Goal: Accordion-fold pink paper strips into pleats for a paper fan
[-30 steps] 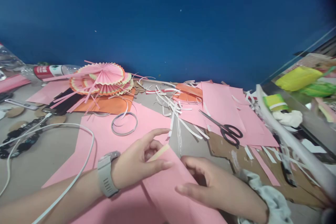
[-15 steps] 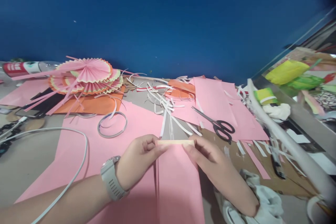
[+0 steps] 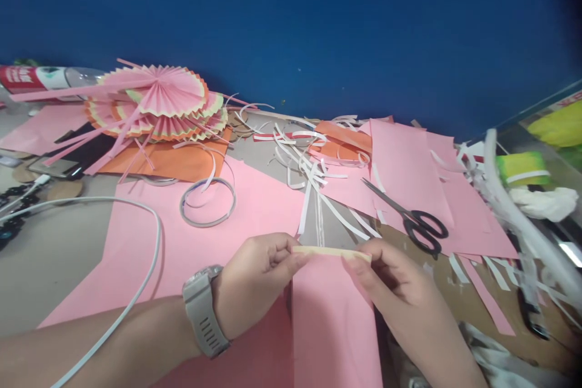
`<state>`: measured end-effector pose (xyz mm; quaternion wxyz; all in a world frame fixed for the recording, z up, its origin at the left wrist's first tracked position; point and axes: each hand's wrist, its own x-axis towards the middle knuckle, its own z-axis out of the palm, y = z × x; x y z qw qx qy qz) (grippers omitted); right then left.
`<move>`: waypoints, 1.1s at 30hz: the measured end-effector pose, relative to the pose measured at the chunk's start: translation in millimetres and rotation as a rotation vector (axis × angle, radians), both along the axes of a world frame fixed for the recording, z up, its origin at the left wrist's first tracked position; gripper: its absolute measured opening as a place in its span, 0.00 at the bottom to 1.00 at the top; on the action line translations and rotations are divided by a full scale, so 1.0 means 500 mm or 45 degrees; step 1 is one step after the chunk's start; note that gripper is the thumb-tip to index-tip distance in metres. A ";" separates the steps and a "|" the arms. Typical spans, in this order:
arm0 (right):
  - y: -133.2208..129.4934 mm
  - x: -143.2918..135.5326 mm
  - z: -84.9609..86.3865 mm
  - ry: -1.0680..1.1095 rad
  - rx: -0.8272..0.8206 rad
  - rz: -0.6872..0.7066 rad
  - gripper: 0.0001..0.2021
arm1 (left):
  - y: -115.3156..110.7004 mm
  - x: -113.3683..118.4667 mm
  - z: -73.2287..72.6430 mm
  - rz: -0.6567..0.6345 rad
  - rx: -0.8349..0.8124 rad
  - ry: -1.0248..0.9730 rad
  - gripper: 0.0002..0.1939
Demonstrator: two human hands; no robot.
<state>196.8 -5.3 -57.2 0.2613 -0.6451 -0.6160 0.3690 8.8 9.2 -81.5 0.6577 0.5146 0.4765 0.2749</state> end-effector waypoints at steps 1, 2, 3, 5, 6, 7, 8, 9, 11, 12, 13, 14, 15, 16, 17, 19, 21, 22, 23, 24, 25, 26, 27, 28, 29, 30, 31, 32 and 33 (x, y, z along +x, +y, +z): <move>-0.001 0.000 -0.001 0.004 -0.005 0.003 0.15 | 0.000 0.000 0.000 -0.004 0.013 0.009 0.15; -0.002 0.001 -0.002 0.009 -0.010 0.007 0.15 | 0.001 0.000 0.001 -0.008 0.020 0.009 0.15; -0.002 0.001 -0.003 0.014 -0.014 0.007 0.15 | 0.001 -0.001 0.001 -0.012 0.022 0.003 0.15; -0.004 0.001 -0.004 0.025 -0.017 -0.003 0.16 | 0.002 -0.001 0.001 -0.020 0.010 -0.016 0.15; -0.004 0.001 -0.005 0.031 -0.016 -0.007 0.16 | 0.002 -0.001 0.001 -0.024 0.000 -0.031 0.15; -0.004 0.000 -0.005 0.041 -0.012 -0.011 0.16 | 0.002 -0.001 0.001 -0.029 -0.013 -0.052 0.15; -0.004 -0.001 -0.004 0.051 -0.009 -0.018 0.16 | 0.002 -0.002 0.001 -0.037 -0.025 -0.073 0.15; -0.004 -0.003 -0.004 0.061 -0.007 -0.024 0.16 | 0.002 -0.002 0.000 -0.043 -0.034 -0.091 0.15; -0.004 -0.005 -0.003 0.081 -0.001 -0.040 0.16 | 0.001 -0.002 0.000 -0.047 -0.048 -0.117 0.15; -0.004 -0.006 -0.003 0.089 0.000 -0.047 0.16 | 0.001 -0.002 0.000 -0.046 -0.051 -0.124 0.15; -0.004 -0.006 -0.003 0.096 0.001 -0.047 0.16 | 0.001 -0.002 0.000 -0.042 -0.049 -0.127 0.15; -0.004 -0.006 -0.003 0.099 0.001 -0.044 0.16 | 0.001 -0.002 0.000 -0.038 -0.043 -0.127 0.15; -0.005 -0.005 -0.003 0.100 -0.003 -0.035 0.16 | 0.001 -0.002 0.000 -0.037 -0.036 -0.125 0.15; -0.005 -0.003 -0.004 0.099 -0.011 -0.023 0.16 | 0.000 -0.002 -0.001 -0.037 -0.027 -0.121 0.15; -0.006 -0.001 -0.004 0.095 -0.018 -0.015 0.16 | 0.000 -0.003 -0.002 -0.039 -0.018 -0.111 0.15; -0.007 0.002 -0.005 0.088 -0.029 -0.002 0.16 | 0.000 -0.004 -0.003 -0.045 -0.004 -0.082 0.16; -0.008 0.003 -0.005 0.089 -0.034 0.002 0.15 | 0.000 -0.006 -0.003 -0.051 0.008 -0.042 0.17; -0.008 0.003 -0.005 0.093 -0.035 0.001 0.15 | 0.000 -0.007 -0.002 -0.055 0.014 -0.024 0.17; -0.008 0.003 -0.005 0.097 -0.038 0.002 0.15 | 0.000 -0.007 -0.001 -0.057 0.022 -0.009 0.17; -0.008 0.002 -0.005 0.101 -0.037 0.004 0.15 | 0.001 -0.008 0.000 -0.060 0.032 0.005 0.17; -0.008 0.000 -0.004 0.103 -0.032 -0.001 0.15 | 0.001 -0.008 0.001 -0.063 0.040 0.015 0.17; -0.008 -0.002 -0.003 0.106 -0.029 -0.003 0.15 | 0.002 -0.008 0.002 -0.065 0.049 0.022 0.17; -0.008 -0.004 -0.002 0.111 -0.027 -0.009 0.15 | 0.003 -0.008 0.003 -0.069 0.059 0.027 0.17; -0.008 -0.006 0.000 0.117 -0.026 -0.017 0.15 | 0.003 -0.007 0.004 -0.070 0.067 0.032 0.17; -0.008 -0.008 0.002 0.126 -0.026 -0.026 0.16 | 0.003 -0.007 0.005 -0.068 0.076 0.035 0.17; -0.007 -0.010 0.004 0.134 -0.025 -0.035 0.16 | 0.004 -0.006 0.006 -0.064 0.082 0.038 0.17; -0.007 -0.011 0.006 0.140 -0.016 -0.046 0.16 | 0.003 -0.006 0.006 -0.057 0.085 0.042 0.17; -0.007 -0.011 0.007 0.144 -0.002 -0.054 0.16 | 0.003 -0.006 0.007 -0.051 0.085 0.046 0.17; -0.006 -0.011 0.007 0.142 0.017 -0.059 0.17 | 0.003 -0.006 0.007 -0.047 0.084 0.049 0.17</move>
